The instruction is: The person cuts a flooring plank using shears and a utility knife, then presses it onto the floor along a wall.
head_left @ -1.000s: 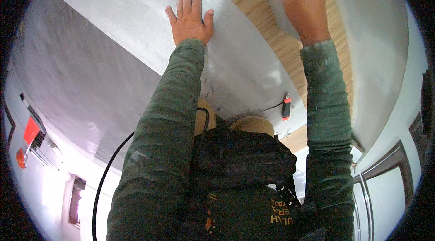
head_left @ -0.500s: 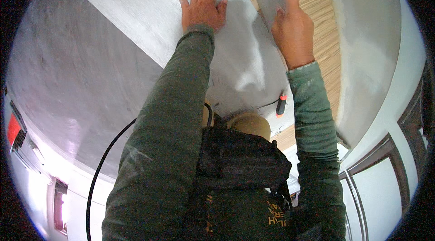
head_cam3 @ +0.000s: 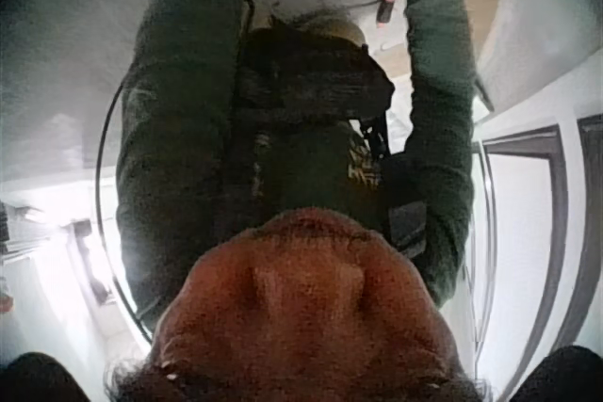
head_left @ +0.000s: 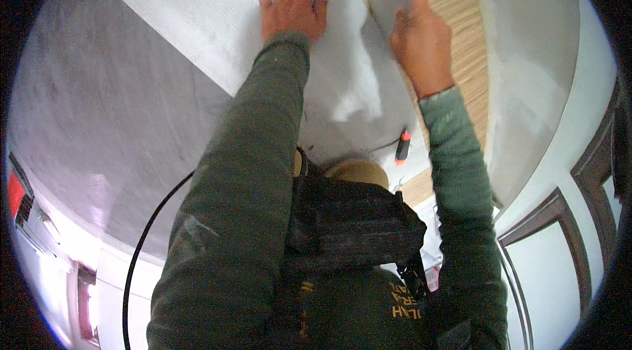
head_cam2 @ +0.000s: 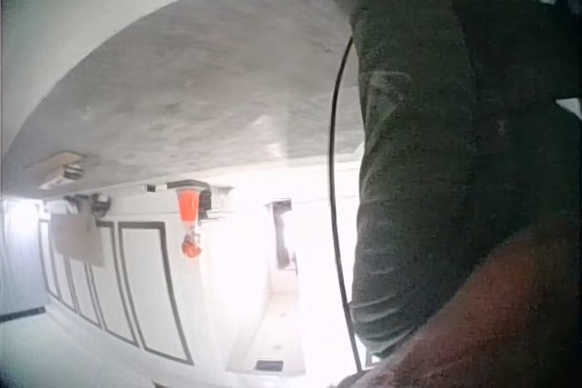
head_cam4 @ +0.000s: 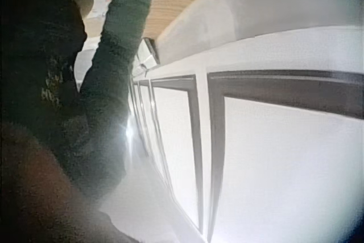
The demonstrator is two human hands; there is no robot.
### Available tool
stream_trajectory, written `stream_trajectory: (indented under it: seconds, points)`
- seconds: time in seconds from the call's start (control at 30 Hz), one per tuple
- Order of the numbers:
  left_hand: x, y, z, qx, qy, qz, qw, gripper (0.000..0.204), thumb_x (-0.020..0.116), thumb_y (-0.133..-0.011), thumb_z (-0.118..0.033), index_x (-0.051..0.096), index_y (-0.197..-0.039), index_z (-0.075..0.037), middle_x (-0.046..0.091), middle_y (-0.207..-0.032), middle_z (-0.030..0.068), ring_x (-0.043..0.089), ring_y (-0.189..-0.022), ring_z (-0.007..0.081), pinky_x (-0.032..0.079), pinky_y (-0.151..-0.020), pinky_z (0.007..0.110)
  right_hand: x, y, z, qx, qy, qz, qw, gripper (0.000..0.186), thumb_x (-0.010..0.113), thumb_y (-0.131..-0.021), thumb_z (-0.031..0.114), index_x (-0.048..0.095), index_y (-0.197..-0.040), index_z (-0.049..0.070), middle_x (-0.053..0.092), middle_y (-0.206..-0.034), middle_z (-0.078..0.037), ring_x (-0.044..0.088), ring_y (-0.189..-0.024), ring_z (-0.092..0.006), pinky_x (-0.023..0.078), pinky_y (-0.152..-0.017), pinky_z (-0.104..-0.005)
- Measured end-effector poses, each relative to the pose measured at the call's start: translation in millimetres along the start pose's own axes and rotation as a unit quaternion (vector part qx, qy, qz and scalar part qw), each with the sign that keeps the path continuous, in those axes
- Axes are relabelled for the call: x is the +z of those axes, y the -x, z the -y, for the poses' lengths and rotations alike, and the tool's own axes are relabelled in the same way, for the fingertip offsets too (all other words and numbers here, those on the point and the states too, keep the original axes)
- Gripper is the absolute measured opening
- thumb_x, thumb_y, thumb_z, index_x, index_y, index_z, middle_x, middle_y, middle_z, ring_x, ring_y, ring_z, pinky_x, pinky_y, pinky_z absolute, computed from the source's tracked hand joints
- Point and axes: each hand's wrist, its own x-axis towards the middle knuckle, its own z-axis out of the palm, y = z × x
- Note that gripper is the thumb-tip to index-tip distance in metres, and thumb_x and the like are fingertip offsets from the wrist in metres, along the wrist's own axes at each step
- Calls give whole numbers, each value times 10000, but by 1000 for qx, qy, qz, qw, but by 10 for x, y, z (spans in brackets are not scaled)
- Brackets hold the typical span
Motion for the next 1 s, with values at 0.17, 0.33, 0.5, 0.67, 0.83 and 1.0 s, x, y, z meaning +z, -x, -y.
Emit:
stream_trajectory:
  seconds: [0.17, 0.33, 0.5, 0.67, 0.83, 1.0]
  points:
    - [24, -19, 53, -14, -6, 3, 1000, 599, 506, -935, -429, 393, -1461, -166, 259, -1594, 70, 231, -1474, 277, 172, -1121, 656, -47, 16, 60, 14, -44, 7, 999, 419, 587, -830, 56, 493, -1238, 77, 650, -764, -249, 646, -716, -456, 509, -637, -544]
    - [-9, 16, 93, -12, 14, 1, 1000, 588, 499, -943, -427, 393, -1461, -172, 268, -1590, 60, 232, -1473, 275, 169, -1127, 652, -481, -70, 123, 25, -116, -51, 992, 363, 588, -860, 63, 500, -1212, 69, 645, -751, -251, 647, -713, -454, 516, -629, -529]
    - [10, -7, 43, -17, -10, 11, 1000, 590, 491, -950, -435, 384, -1471, -181, 250, -1598, 51, 216, -1479, 270, 170, -1136, 641, -49, 53, 130, 26, -18, 34, 999, 392, 584, -836, 42, 500, -1219, 51, 645, -741, -253, 653, -708, -439, 507, -622, -535]
    - [-34, 20, 55, -44, -48, 95, 993, 581, 395, -992, -430, 301, -1522, -210, 179, -1623, 22, 114, -1507, 231, 85, -1182, 604, -214, -46, 59, -4, -66, 6, 998, 425, 598, -824, 46, 505, -1239, 53, 648, -746, -246, 650, -706, -439, 507, -640, -533]
    - [-51, -36, 5, -25, -19, 69, 997, 594, 393, -985, -440, 296, -1525, -213, 179, -1623, 29, 126, -1504, 241, 91, -1176, 610, -186, 18, -27, 20, -70, -6, 997, 404, 603, -831, 53, 515, -1225, 65, 653, -758, -234, 652, -709, -438, 505, -635, -534]
    - [-8, -15, 81, -31, -29, 63, 997, 641, 478, -944, -437, 313, -1514, -197, 205, -1618, 44, 175, -1494, 253, 130, -1157, 620, -68, -47, 44, -4, -97, 23, 995, 374, 592, -829, 50, 512, -1194, 64, 648, -751, -230, 651, -705, -438, 503, -631, -535]
